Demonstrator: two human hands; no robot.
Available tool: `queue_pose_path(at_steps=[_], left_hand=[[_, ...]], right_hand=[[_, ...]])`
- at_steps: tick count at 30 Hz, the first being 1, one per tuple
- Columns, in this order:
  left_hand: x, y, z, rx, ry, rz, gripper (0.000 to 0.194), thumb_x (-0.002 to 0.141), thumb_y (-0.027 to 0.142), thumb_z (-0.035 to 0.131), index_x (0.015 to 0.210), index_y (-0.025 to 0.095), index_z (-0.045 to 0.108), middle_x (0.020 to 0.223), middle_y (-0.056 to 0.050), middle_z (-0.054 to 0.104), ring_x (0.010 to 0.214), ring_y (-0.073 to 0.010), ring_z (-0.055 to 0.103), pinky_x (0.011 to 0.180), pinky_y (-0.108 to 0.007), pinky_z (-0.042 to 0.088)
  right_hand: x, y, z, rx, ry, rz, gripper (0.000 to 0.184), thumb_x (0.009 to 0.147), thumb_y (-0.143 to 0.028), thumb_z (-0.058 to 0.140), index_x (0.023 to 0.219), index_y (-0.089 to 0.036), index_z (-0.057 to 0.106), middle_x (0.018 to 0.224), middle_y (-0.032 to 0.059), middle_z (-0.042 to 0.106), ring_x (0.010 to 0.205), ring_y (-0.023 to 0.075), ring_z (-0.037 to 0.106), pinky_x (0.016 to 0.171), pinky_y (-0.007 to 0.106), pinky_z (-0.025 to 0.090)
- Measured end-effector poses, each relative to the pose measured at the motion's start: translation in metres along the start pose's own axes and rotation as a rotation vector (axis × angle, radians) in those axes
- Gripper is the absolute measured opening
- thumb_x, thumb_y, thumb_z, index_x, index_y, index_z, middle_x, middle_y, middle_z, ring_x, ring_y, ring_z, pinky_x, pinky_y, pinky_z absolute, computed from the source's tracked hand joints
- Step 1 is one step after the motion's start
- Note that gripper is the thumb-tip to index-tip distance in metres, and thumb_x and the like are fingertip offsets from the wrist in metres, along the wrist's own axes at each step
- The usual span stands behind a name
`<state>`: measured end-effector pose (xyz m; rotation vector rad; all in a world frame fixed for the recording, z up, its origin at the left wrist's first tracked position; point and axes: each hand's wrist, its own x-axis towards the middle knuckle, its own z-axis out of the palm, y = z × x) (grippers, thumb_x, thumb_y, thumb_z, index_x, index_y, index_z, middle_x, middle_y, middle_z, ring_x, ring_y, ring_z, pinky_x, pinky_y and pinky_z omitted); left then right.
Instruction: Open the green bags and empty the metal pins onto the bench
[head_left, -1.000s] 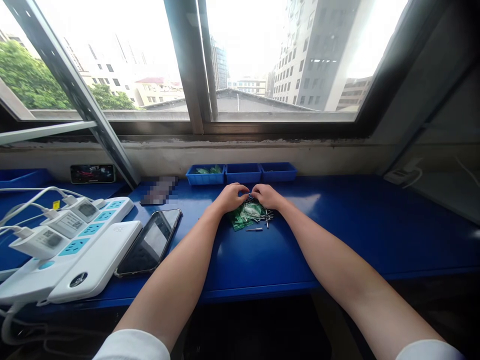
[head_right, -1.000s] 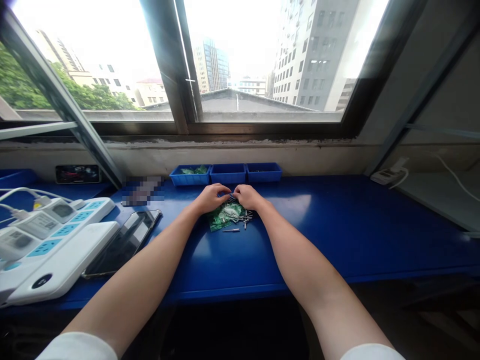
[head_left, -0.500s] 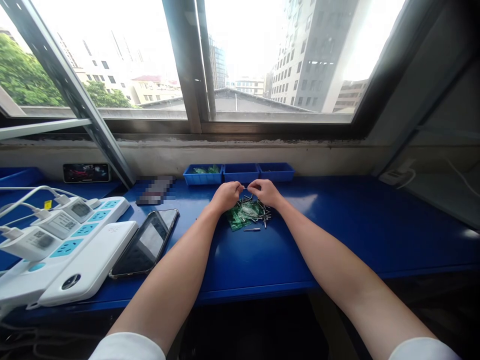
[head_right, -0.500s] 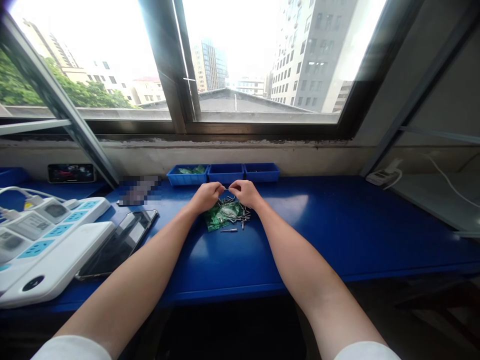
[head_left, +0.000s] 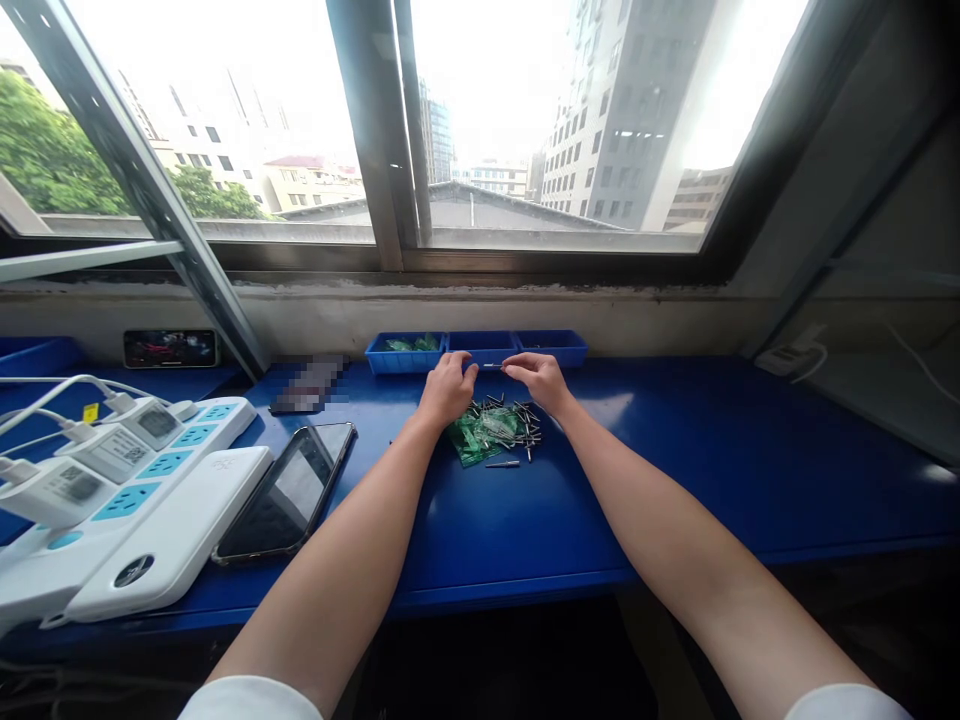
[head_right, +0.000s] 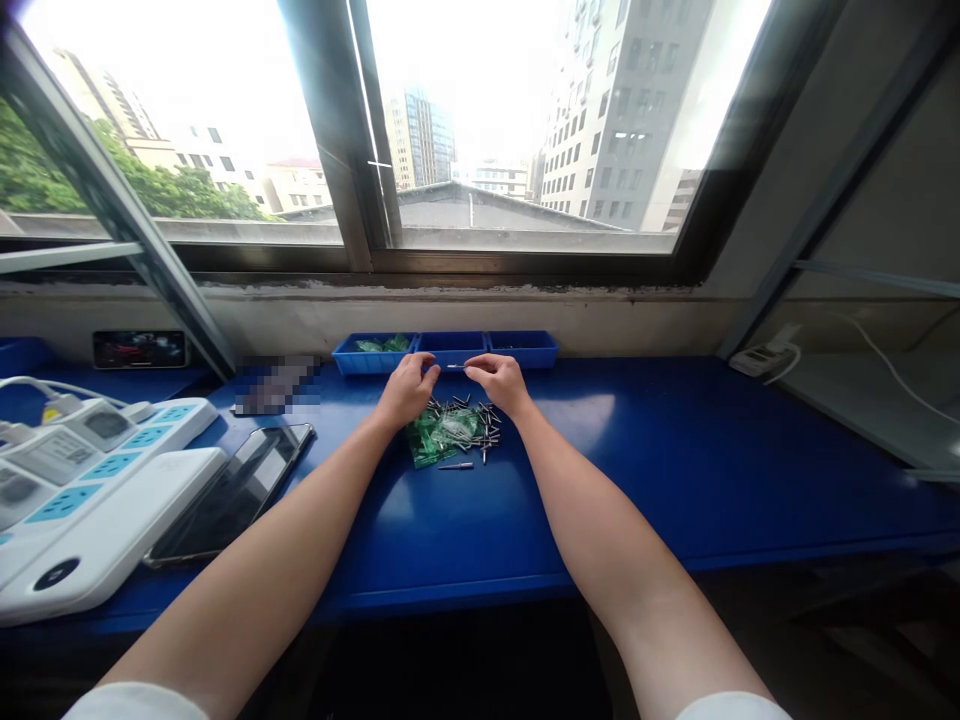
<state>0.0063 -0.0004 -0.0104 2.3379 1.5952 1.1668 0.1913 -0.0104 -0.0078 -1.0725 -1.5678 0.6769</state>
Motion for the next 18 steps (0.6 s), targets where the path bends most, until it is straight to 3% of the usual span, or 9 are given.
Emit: queue_pose_path(at_steps=[4,8,18], left_hand=[[0.002,-0.004,-0.002,0.084,0.061,-0.164,0.036,0.086,0.03,0.039,0.116,0.017,0.052,0.118,-0.012,0.053,0.109,-0.0247,0.052,0.092,-0.036,0.041],[0.003,-0.007,-0.005,0.167,-0.007,-0.257,0.035,0.082,0.026,0.04,0.113,0.018,0.054,0.117,-0.013,0.053,0.109,-0.0286,0.052,0.091,-0.041,0.041],[0.002,-0.008,-0.006,0.227,-0.11,-0.27,0.037,0.081,0.027,0.037,0.112,0.018,0.056,0.118,-0.014,0.052,0.109,-0.03,0.052,0.09,-0.043,0.041]], right_hand=[[0.001,0.002,-0.004,-0.349,0.146,-0.125,0.031,0.068,-0.027,0.057,0.095,-0.019,0.07,0.091,0.0036,0.069,0.086,0.0195,0.056,0.081,0.032,0.045],[0.005,0.007,-0.01,-0.6,0.216,-0.11,0.044,0.068,-0.026,0.055,0.11,-0.02,0.065,0.096,0.0053,0.068,0.1,0.0234,0.05,0.09,0.037,0.038],[0.014,0.022,-0.029,-0.705,0.344,0.097,0.06,0.068,-0.027,0.053,0.127,-0.019,0.051,0.123,0.0048,0.058,0.106,0.0275,0.039,0.093,0.042,0.032]])
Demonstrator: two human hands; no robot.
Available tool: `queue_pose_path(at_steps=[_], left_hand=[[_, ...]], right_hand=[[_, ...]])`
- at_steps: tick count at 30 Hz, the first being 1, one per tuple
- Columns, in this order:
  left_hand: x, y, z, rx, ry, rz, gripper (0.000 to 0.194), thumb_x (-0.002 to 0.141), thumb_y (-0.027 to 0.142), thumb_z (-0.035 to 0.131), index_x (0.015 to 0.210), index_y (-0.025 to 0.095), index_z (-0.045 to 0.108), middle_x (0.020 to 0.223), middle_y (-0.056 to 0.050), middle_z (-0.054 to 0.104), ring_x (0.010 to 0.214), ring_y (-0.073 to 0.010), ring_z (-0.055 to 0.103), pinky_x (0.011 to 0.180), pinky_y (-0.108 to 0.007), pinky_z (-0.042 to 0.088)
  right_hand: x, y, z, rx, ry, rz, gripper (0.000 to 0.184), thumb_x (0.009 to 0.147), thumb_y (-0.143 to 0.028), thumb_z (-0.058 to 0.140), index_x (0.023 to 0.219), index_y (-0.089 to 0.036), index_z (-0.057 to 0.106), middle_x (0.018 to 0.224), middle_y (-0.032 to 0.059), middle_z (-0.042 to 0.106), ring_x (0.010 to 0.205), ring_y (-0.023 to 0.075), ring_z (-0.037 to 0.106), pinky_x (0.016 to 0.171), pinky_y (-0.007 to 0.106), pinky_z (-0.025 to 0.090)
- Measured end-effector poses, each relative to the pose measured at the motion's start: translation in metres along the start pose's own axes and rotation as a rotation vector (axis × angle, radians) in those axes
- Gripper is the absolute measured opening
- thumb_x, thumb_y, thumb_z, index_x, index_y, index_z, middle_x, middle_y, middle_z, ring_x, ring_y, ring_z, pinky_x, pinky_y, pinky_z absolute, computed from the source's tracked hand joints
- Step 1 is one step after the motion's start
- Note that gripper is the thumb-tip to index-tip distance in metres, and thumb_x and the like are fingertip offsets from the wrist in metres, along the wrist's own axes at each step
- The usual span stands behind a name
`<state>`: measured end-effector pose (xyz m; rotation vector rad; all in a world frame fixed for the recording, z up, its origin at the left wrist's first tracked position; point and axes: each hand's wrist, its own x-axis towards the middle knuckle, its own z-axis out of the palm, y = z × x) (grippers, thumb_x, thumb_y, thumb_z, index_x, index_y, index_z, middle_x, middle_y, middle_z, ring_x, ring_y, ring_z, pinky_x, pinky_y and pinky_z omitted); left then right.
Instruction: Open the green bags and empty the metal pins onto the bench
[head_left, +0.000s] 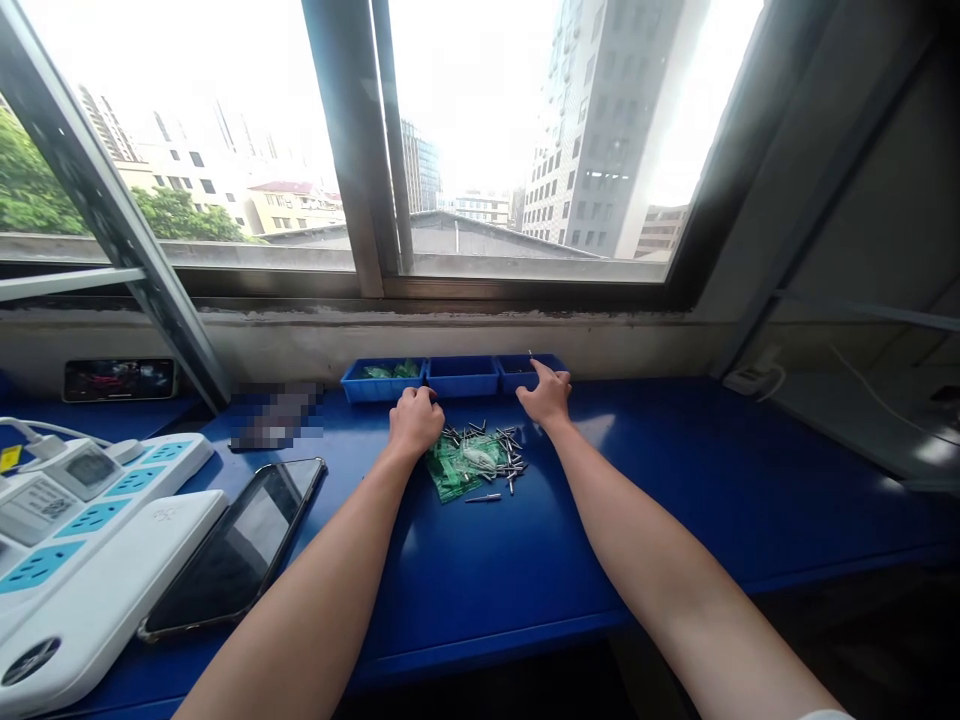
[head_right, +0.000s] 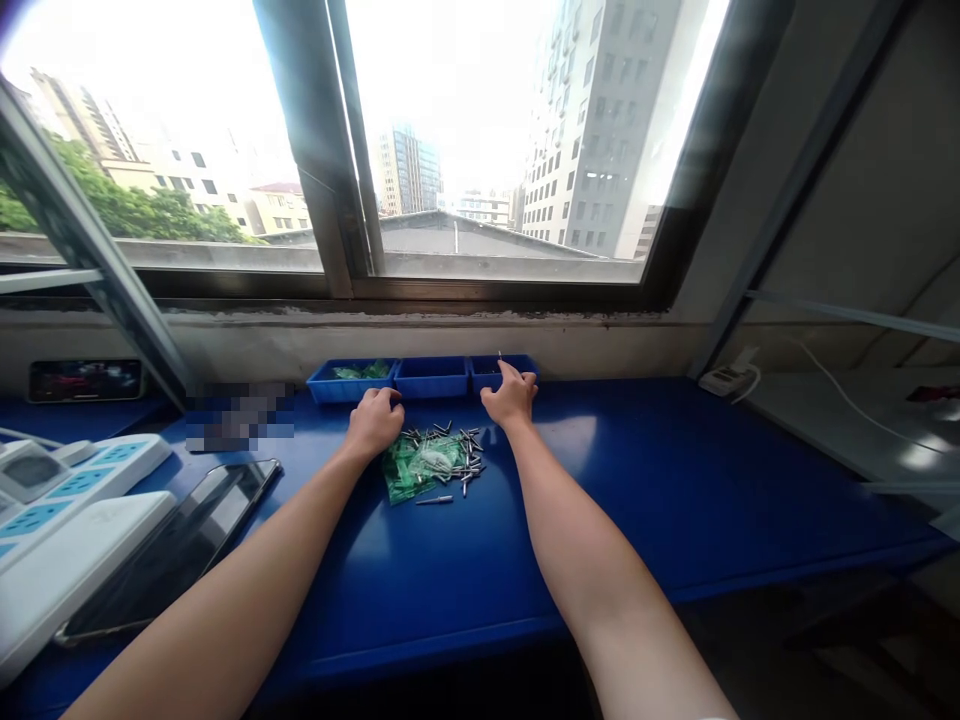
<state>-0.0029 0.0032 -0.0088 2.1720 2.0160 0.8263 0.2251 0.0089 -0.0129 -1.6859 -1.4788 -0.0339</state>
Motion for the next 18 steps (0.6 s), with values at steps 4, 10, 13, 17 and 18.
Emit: queue_pose_path(at_steps=[4,10,13,17,18], left_hand=[[0.0009,-0.0001,0.0003,0.001,-0.009,0.003,0.038,0.081,0.027,0.036,0.113,0.018,0.055,0.118,-0.015,0.052,0.11,-0.0311,0.051,0.09,-0.045,0.041],[0.0014,0.0002,0.0024,0.012,-0.04,0.014,0.04,0.081,0.027,0.036,0.115,0.016,0.054,0.119,-0.015,0.051,0.11,-0.0319,0.051,0.091,-0.046,0.041],[0.0016,-0.0001,0.0045,0.024,-0.043,0.017,0.04,0.081,0.027,0.036,0.115,0.017,0.054,0.118,-0.015,0.052,0.11,-0.0312,0.051,0.092,-0.045,0.041],[0.0018,0.0014,0.0054,0.041,-0.052,0.02,0.039,0.081,0.028,0.037,0.115,0.017,0.054,0.118,-0.015,0.052,0.11,-0.0307,0.051,0.092,-0.044,0.041],[0.002,0.0017,0.0056,0.044,-0.054,0.019,0.04,0.081,0.028,0.037,0.115,0.017,0.054,0.118,-0.015,0.052,0.11,-0.0307,0.051,0.092,-0.044,0.041]], right_hand=[[0.0048,0.0043,0.0002,0.001,-0.021,0.032,0.06,0.067,-0.029,0.054,0.127,-0.02,0.051,0.121,0.0048,0.059,0.107,0.0281,0.038,0.093,0.041,0.033],[0.0084,0.0065,-0.0009,-0.037,-0.1,0.024,0.061,0.069,-0.032,0.053,0.13,-0.022,0.048,0.122,0.0053,0.058,0.109,0.0278,0.037,0.094,0.041,0.033],[0.0089,0.0069,0.0002,-0.067,-0.134,0.017,0.062,0.069,-0.032,0.053,0.131,-0.022,0.047,0.122,0.0053,0.057,0.11,0.0281,0.036,0.093,0.041,0.033],[0.0085,0.0063,0.0017,-0.117,-0.171,-0.008,0.064,0.069,-0.033,0.054,0.132,-0.023,0.045,0.127,0.0033,0.055,0.11,0.0285,0.036,0.093,0.042,0.033],[0.0081,0.006,0.0016,-0.129,-0.177,-0.017,0.064,0.069,-0.034,0.054,0.132,-0.023,0.045,0.128,0.0027,0.054,0.109,0.0283,0.036,0.093,0.042,0.033]])
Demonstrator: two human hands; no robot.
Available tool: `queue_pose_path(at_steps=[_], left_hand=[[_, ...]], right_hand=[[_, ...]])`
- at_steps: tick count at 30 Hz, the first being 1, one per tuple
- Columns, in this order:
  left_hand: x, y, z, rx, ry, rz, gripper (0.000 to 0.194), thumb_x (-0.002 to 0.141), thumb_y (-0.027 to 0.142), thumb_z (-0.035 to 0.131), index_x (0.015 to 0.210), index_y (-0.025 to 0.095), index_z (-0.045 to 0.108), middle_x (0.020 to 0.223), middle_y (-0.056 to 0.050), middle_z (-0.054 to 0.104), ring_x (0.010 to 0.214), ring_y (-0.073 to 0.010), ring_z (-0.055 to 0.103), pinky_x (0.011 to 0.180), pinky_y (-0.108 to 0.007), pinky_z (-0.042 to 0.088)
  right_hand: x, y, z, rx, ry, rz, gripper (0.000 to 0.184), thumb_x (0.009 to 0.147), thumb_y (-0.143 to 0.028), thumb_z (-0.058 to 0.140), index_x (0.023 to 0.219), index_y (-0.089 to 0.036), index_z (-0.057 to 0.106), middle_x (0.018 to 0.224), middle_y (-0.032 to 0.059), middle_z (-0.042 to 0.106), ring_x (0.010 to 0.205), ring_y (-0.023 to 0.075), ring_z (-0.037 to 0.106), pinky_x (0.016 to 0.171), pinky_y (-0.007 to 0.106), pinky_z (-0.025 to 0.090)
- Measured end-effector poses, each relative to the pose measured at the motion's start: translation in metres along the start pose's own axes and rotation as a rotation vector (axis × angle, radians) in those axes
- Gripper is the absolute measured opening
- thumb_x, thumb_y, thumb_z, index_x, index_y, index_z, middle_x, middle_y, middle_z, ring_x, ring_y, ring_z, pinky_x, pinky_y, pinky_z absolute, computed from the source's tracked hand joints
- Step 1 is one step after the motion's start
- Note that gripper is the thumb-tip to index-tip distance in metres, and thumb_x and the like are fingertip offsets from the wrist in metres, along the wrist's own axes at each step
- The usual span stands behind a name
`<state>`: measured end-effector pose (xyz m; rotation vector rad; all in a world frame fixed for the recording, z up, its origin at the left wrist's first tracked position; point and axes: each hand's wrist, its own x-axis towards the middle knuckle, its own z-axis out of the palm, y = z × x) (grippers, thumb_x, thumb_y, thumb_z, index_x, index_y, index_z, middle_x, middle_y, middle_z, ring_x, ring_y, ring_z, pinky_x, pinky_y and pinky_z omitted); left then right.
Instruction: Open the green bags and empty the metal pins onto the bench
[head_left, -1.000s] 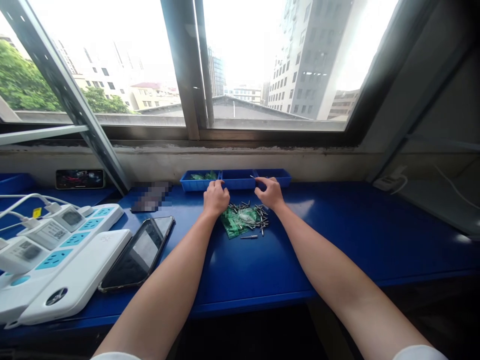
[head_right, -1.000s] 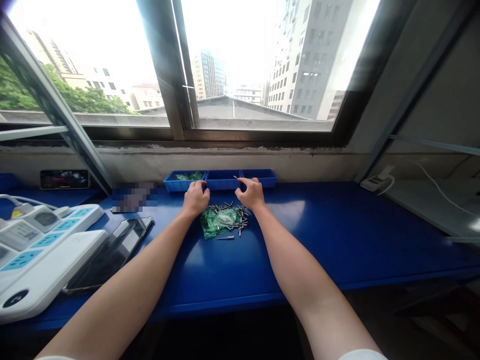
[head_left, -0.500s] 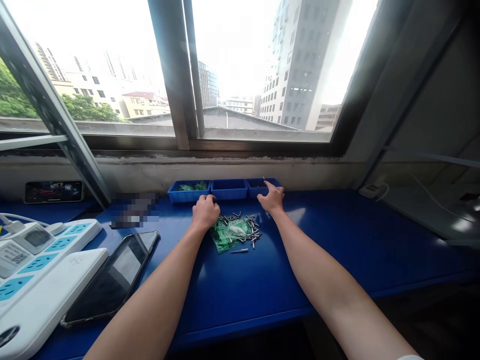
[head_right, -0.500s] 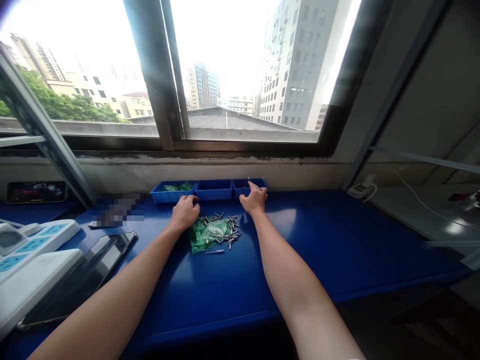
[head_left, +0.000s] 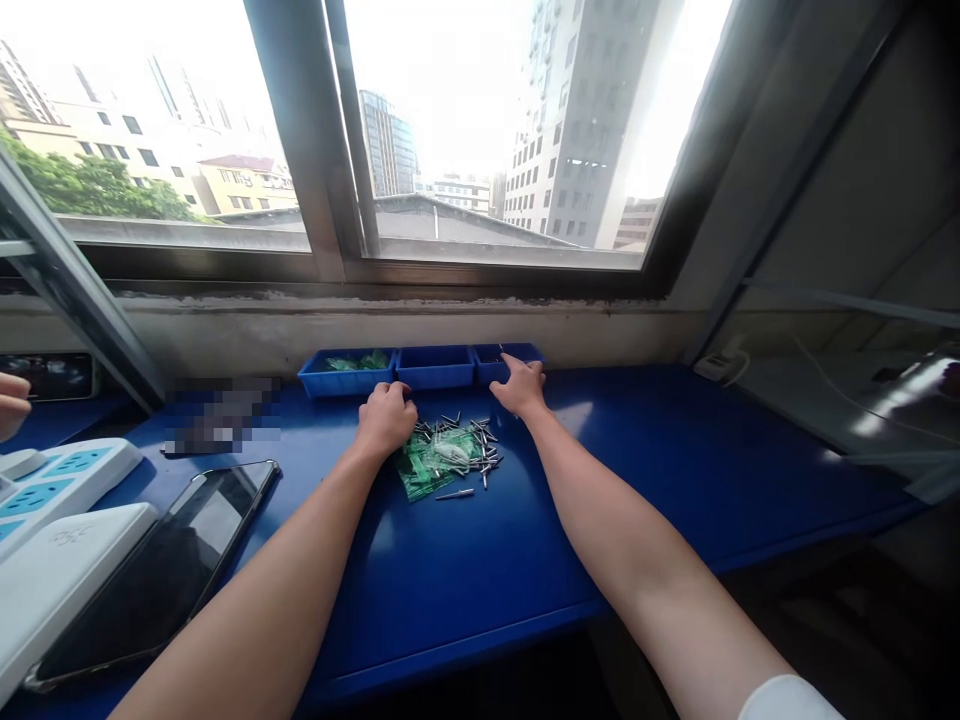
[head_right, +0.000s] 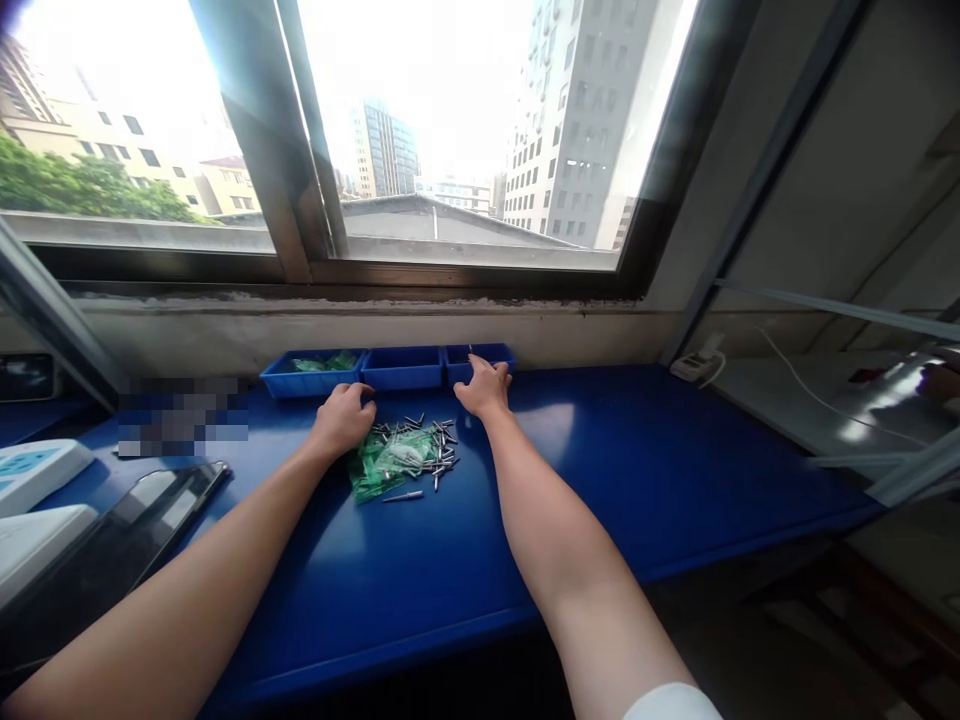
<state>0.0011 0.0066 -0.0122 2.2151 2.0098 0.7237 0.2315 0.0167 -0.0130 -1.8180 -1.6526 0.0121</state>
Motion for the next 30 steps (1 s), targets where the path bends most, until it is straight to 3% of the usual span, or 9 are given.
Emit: queue_pose_path(at_steps=[11,20,25,27,30], left_hand=[[0.004,0.002,0.004,0.028,-0.009,0.033,0.041,0.081,0.034,0.038,0.114,0.018,0.056,0.12,-0.014,0.054,0.112,-0.0322,0.049,0.092,-0.046,0.04],[0.002,0.003,0.011,0.087,-0.097,0.126,0.052,0.081,0.054,0.035,0.111,0.022,0.063,0.125,-0.011,0.056,0.116,-0.0352,0.044,0.093,-0.049,0.035],[0.0,0.005,0.008,0.037,-0.085,0.187,0.056,0.081,0.058,0.033,0.11,0.021,0.063,0.122,-0.011,0.057,0.115,-0.0336,0.045,0.093,-0.047,0.035],[-0.003,0.007,0.005,-0.013,-0.113,0.283,0.057,0.081,0.06,0.033,0.112,0.021,0.062,0.122,-0.01,0.057,0.115,-0.031,0.046,0.094,-0.044,0.036],[-0.008,0.011,0.003,-0.051,-0.178,0.41,0.058,0.079,0.062,0.037,0.113,0.022,0.062,0.121,-0.008,0.057,0.115,-0.0291,0.046,0.096,-0.041,0.035]], right_hand=[[-0.001,0.0,0.002,-0.066,-0.061,-0.066,0.071,0.07,-0.034,0.053,0.138,-0.023,0.036,0.143,-0.0008,0.037,0.114,0.0314,0.03,0.094,0.046,0.032],[0.001,0.0,0.003,-0.046,-0.042,-0.038,0.073,0.071,-0.033,0.054,0.14,-0.022,0.032,0.146,0.0021,0.031,0.112,0.0329,0.032,0.093,0.049,0.032],[-0.001,-0.002,0.004,-0.03,-0.055,-0.007,0.075,0.069,-0.036,0.059,0.139,-0.029,0.032,0.15,0.0056,0.019,0.117,0.0345,0.031,0.092,0.049,0.032],[-0.005,-0.005,0.004,0.001,0.015,-0.05,0.067,0.071,-0.035,0.057,0.135,-0.027,0.039,0.146,0.0082,0.026,0.118,0.0329,0.031,0.094,0.047,0.032],[-0.013,-0.012,0.002,0.093,0.003,-0.203,0.039,0.075,-0.032,0.053,0.111,-0.021,0.061,0.119,0.0087,0.054,0.109,0.0252,0.042,0.094,0.038,0.035]])
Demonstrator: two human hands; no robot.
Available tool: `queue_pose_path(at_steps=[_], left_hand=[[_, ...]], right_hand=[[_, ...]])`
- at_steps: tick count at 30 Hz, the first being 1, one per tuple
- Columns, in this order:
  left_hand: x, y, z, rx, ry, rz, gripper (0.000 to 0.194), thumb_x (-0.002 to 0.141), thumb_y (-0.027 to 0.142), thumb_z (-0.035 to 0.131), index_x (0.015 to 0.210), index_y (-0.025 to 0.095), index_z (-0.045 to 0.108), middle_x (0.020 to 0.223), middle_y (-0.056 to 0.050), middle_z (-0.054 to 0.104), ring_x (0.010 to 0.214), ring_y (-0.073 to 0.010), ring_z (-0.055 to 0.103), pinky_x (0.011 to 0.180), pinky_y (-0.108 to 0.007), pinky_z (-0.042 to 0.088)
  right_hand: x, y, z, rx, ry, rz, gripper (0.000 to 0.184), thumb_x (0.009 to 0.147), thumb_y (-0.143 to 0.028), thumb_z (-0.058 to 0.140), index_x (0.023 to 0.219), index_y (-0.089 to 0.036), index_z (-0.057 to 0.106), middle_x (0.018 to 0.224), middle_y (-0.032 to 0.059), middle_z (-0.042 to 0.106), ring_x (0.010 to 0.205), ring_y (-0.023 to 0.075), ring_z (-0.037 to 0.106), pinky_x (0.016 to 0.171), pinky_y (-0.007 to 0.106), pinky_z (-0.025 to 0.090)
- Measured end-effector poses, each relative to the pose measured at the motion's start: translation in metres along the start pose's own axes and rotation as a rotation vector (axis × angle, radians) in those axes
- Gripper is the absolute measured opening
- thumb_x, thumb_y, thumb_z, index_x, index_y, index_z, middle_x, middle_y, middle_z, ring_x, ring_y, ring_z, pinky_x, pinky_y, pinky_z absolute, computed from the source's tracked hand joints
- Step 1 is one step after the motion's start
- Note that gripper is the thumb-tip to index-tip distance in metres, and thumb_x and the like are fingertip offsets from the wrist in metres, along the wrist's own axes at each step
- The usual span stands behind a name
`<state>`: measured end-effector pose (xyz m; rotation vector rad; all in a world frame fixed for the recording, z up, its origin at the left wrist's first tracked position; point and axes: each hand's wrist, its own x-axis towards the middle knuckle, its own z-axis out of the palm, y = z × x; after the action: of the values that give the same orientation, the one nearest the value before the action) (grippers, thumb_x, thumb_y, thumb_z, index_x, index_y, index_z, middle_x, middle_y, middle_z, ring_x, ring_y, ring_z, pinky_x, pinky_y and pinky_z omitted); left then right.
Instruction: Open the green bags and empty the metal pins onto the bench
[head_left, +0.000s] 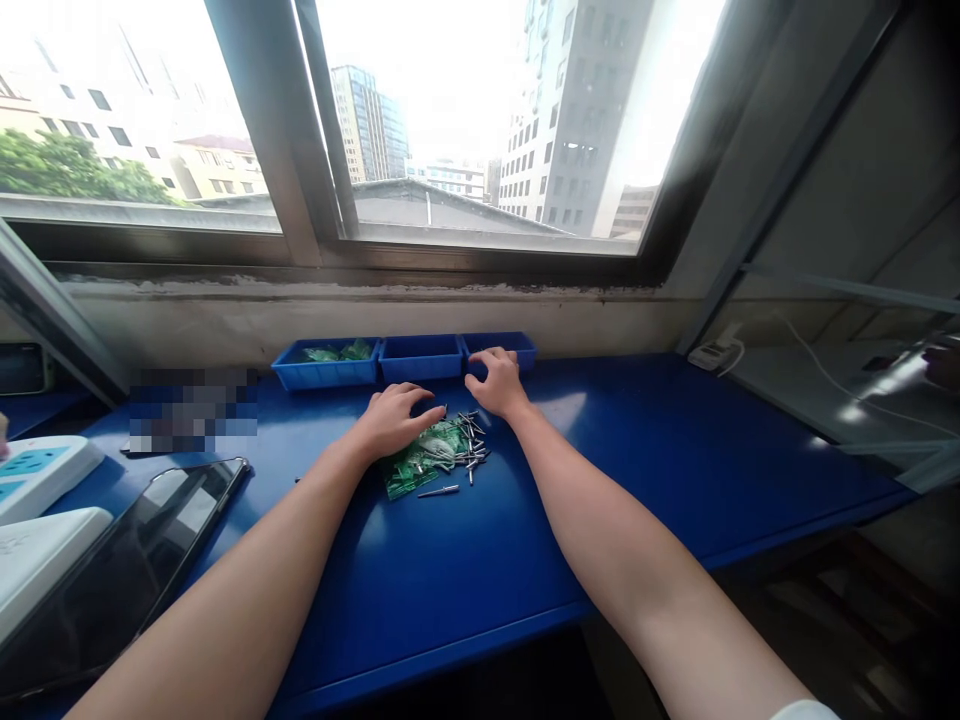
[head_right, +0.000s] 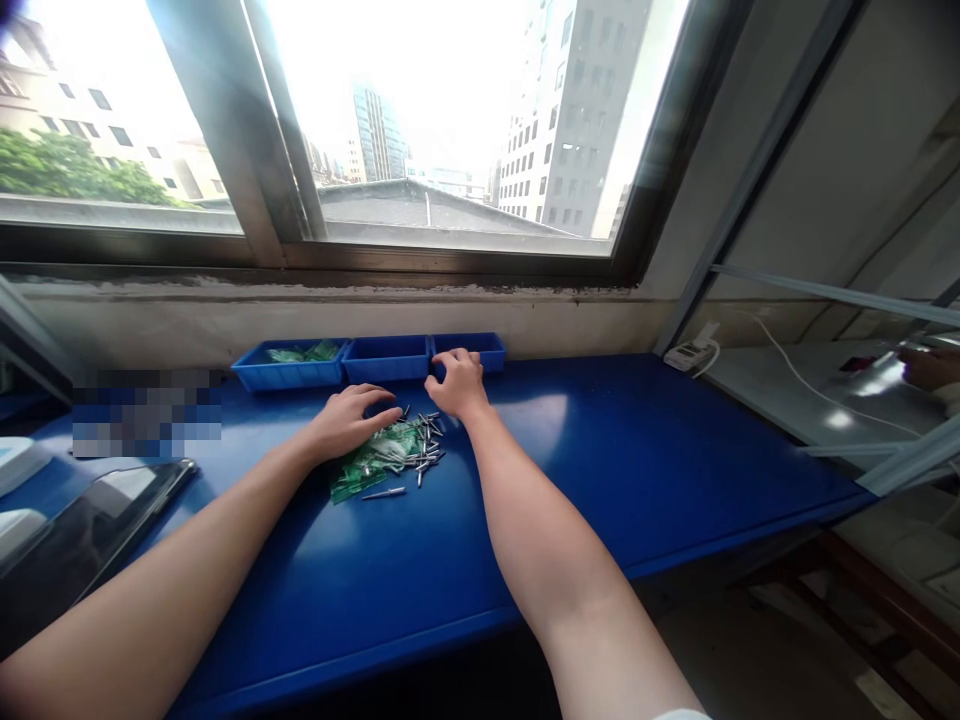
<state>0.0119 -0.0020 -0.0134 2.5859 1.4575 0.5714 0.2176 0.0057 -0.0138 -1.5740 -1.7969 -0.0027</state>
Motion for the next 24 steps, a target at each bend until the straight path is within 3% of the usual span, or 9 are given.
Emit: queue_pose_path(at_steps=[3,7,12,15,18,24], left_hand=[[-0.002,0.003,0.002,0.021,-0.022,0.013,0.056,0.078,0.062,0.04,0.11,0.023,0.063,0.12,-0.009,0.057,0.114,-0.0297,0.046,0.096,-0.041,0.034],[-0.001,0.005,0.007,0.038,-0.008,-0.017,0.052,0.078,0.06,0.041,0.107,0.024,0.065,0.118,-0.009,0.058,0.113,-0.0302,0.047,0.095,-0.042,0.034],[0.004,0.009,0.013,0.052,0.034,-0.065,0.046,0.077,0.056,0.045,0.102,0.024,0.067,0.113,-0.009,0.059,0.11,-0.0298,0.048,0.095,-0.042,0.034],[0.004,0.01,0.013,0.049,0.037,-0.062,0.047,0.077,0.056,0.045,0.101,0.024,0.068,0.112,-0.01,0.06,0.109,-0.0302,0.048,0.094,-0.042,0.035],[0.004,0.008,0.012,0.039,0.032,-0.043,0.049,0.077,0.058,0.044,0.101,0.023,0.067,0.112,-0.01,0.06,0.109,-0.0303,0.049,0.093,-0.043,0.036],[0.002,0.008,0.009,0.018,0.018,-0.023,0.05,0.077,0.06,0.044,0.103,0.024,0.067,0.112,-0.009,0.06,0.109,-0.0301,0.049,0.093,-0.042,0.036]], right_hand=[[-0.007,-0.006,-0.002,0.073,-0.203,-0.121,0.024,0.072,-0.032,0.057,0.089,-0.02,0.068,0.092,0.005,0.062,0.095,0.0203,0.05,0.086,0.031,0.041],[-0.011,-0.006,0.0,0.089,-0.369,-0.128,0.019,0.071,-0.03,0.059,0.083,-0.02,0.069,0.09,0.0053,0.063,0.083,0.017,0.056,0.075,0.027,0.044],[-0.008,-0.003,0.002,0.075,-0.378,-0.078,0.015,0.074,-0.028,0.058,0.081,-0.02,0.068,0.089,0.0047,0.066,0.081,0.0169,0.06,0.071,0.025,0.045],[-0.007,-0.006,-0.002,-0.045,-0.315,0.024,0.027,0.069,-0.037,0.064,0.089,-0.019,0.066,0.096,0.009,0.066,0.085,0.0218,0.061,0.069,0.028,0.045],[-0.007,-0.01,-0.007,-0.154,-0.364,0.14,0.028,0.07,-0.043,0.062,0.082,-0.018,0.067,0.088,0.012,0.067,0.078,0.0246,0.061,0.062,0.031,0.044],[-0.01,-0.01,-0.003,-0.081,-0.415,0.035,0.028,0.082,-0.039,0.049,0.07,-0.019,0.065,0.079,0.0104,0.067,0.069,0.0204,0.06,0.057,0.028,0.039]])
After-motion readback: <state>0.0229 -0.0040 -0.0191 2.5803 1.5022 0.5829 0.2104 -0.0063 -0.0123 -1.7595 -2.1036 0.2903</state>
